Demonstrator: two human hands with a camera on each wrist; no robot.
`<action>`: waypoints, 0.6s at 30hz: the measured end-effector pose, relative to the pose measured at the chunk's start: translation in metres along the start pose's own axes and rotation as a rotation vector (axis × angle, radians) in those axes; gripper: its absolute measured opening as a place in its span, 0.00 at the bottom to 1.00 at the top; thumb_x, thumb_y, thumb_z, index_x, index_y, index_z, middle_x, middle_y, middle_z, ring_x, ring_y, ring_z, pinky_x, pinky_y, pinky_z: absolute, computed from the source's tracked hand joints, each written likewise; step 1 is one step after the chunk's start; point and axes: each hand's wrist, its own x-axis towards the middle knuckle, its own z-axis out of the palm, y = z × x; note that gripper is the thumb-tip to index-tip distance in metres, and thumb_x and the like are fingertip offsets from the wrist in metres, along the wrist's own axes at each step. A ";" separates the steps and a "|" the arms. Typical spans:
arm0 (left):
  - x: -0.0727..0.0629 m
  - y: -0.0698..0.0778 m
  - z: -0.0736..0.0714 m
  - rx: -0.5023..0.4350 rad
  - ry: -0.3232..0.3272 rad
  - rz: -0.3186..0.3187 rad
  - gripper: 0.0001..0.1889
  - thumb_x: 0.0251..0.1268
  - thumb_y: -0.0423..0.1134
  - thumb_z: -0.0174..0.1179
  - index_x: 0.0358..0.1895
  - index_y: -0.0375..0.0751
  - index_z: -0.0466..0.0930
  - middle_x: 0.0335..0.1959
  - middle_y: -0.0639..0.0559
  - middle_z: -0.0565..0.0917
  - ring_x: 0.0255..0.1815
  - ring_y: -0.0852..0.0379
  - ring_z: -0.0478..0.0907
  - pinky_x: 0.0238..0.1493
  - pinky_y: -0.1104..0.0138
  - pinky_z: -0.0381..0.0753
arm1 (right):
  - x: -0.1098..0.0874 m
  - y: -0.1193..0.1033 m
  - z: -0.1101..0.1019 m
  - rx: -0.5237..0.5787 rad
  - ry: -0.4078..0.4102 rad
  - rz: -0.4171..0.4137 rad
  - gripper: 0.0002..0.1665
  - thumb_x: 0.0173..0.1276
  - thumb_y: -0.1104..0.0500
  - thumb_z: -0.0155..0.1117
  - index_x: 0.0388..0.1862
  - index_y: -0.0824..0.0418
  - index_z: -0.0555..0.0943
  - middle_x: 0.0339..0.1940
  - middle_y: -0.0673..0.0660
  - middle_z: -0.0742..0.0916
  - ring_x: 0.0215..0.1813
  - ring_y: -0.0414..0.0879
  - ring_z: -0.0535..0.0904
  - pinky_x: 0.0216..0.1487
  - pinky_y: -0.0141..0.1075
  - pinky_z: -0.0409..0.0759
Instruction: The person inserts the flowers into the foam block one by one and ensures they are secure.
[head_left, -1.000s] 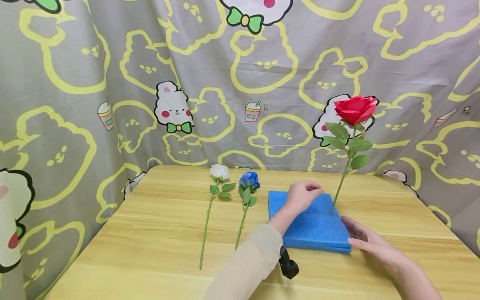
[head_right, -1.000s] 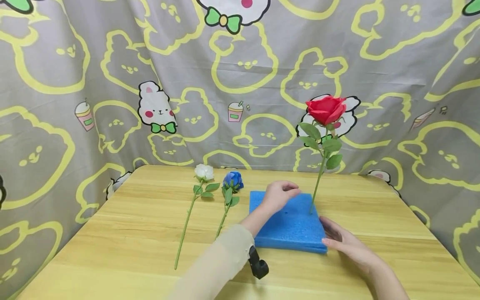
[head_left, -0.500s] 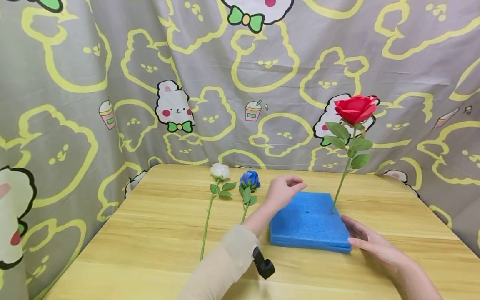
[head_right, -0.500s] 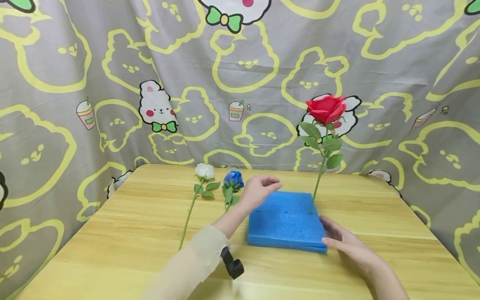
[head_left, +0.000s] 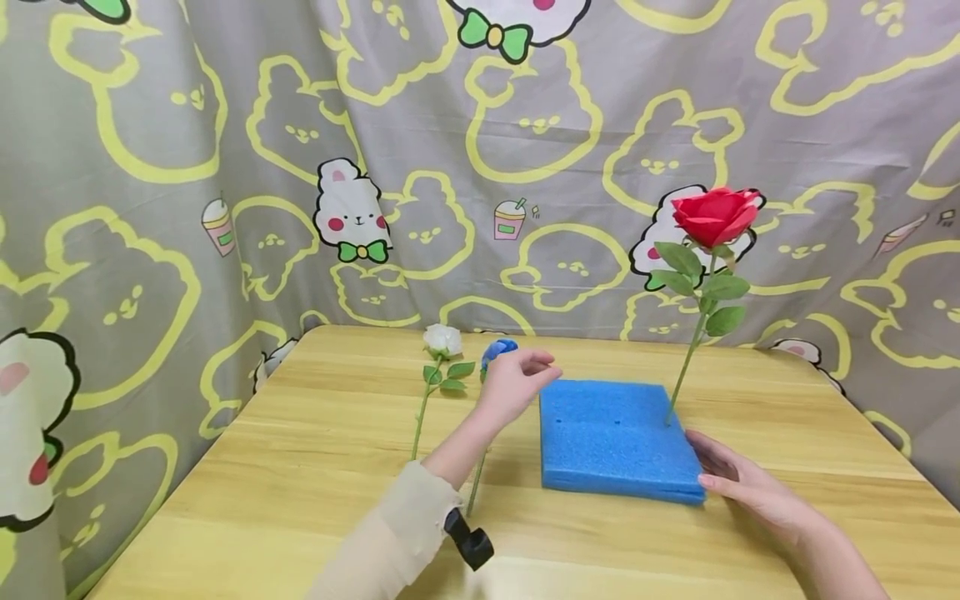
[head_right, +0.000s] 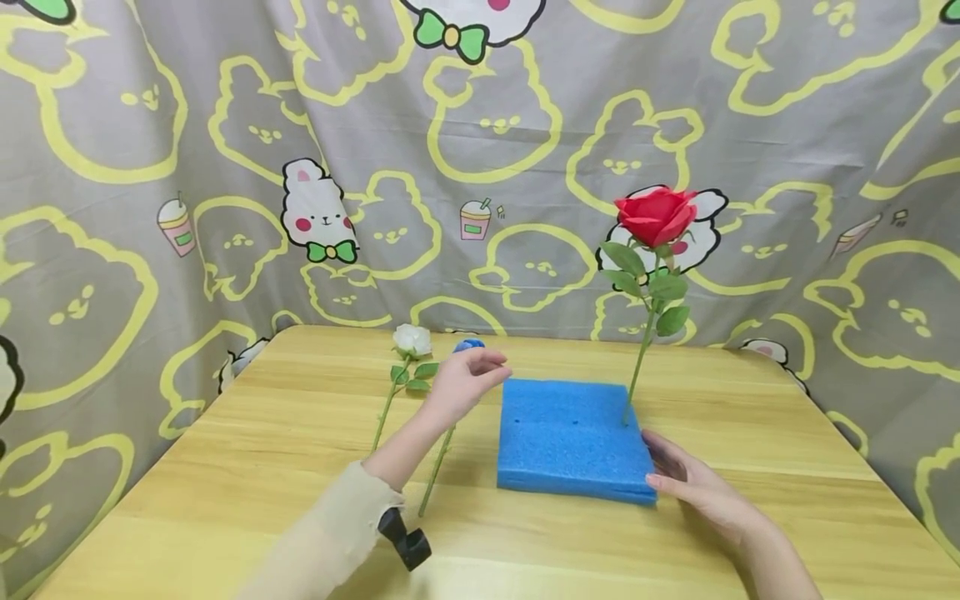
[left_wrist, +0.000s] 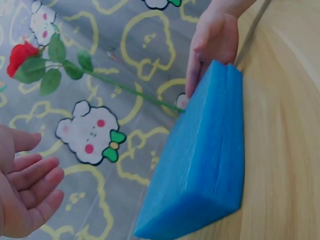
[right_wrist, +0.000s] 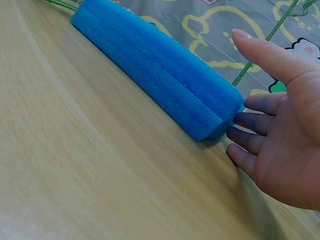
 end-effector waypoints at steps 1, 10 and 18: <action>-0.002 -0.001 -0.004 0.000 0.006 -0.004 0.12 0.60 0.42 0.62 0.44 0.41 0.82 0.35 0.54 0.85 0.38 0.59 0.80 0.36 0.69 0.79 | 0.000 0.000 0.000 0.003 0.000 0.000 0.38 0.72 0.65 0.46 0.70 0.77 0.39 0.69 0.79 0.42 0.57 0.18 0.60 0.53 0.18 0.62; -0.019 -0.017 -0.045 0.025 0.100 -0.046 0.12 0.59 0.41 0.64 0.42 0.38 0.83 0.37 0.49 0.85 0.42 0.53 0.81 0.41 0.62 0.80 | -0.001 0.002 0.000 -0.018 0.013 -0.006 0.37 0.72 0.65 0.46 0.70 0.78 0.41 0.69 0.79 0.44 0.57 0.17 0.59 0.53 0.16 0.61; -0.030 -0.033 -0.080 -0.003 0.190 -0.095 0.14 0.57 0.37 0.65 0.44 0.35 0.82 0.38 0.45 0.85 0.42 0.50 0.81 0.44 0.59 0.79 | -0.001 0.001 0.000 -0.031 0.029 0.026 0.38 0.72 0.63 0.47 0.70 0.76 0.41 0.70 0.78 0.44 0.57 0.17 0.58 0.54 0.16 0.59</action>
